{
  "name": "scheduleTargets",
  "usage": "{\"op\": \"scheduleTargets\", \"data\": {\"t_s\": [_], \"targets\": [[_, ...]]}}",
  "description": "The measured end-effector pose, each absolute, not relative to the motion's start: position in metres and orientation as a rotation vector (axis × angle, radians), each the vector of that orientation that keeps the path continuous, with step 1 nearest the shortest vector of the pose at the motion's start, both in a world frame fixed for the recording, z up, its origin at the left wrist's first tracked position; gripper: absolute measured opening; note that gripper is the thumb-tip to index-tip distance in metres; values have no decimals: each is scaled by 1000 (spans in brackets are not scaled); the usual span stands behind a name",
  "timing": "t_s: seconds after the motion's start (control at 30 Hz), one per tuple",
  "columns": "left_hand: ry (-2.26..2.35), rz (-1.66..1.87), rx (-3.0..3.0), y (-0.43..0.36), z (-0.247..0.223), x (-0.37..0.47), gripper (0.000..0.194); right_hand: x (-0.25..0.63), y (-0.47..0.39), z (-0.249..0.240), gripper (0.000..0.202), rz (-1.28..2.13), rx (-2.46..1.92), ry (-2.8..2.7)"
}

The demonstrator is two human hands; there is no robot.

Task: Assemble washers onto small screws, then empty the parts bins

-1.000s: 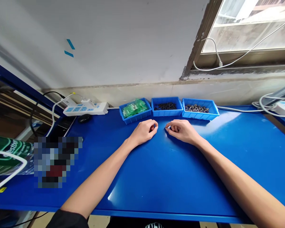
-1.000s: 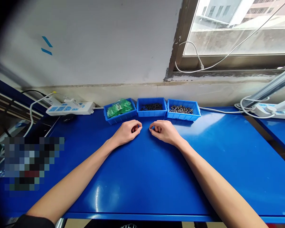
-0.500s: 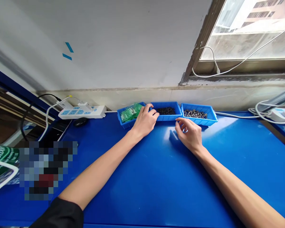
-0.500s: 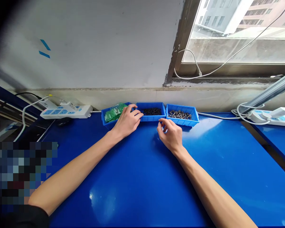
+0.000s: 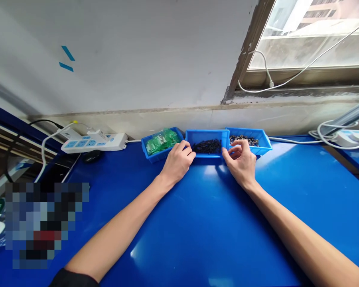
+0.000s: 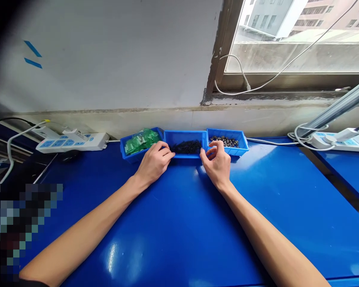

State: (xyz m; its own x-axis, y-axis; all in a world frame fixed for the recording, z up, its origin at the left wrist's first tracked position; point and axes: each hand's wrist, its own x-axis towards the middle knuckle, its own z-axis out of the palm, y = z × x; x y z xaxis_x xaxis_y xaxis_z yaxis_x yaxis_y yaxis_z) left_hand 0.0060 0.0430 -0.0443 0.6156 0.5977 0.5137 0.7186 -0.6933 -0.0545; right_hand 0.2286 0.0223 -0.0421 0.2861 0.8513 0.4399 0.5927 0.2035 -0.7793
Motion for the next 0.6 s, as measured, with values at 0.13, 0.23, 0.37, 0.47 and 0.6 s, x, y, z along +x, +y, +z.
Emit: {"op": "scheduleTargets", "data": {"t_s": [0.13,0.23,0.37,0.47,0.6], "targets": [[-1004,-675,-2595,32,-44,9,23,232,23,-42,19,381,-1433,-1471],[-1020,-666,-2561,20,-41,16,28,241,23,-42,21,468,-1388,-1581],[-1038,-710,-2553,8,-38,24,32,255,24,-39,21,590,-1324,-1738],[-928,-803,-2593,5,-40,27,28,261,25,-36,20,554,-1282,-1851],[-842,-826,-2638,4,-47,29,33,266,26,-34,13,469,-1228,-1968]]}}
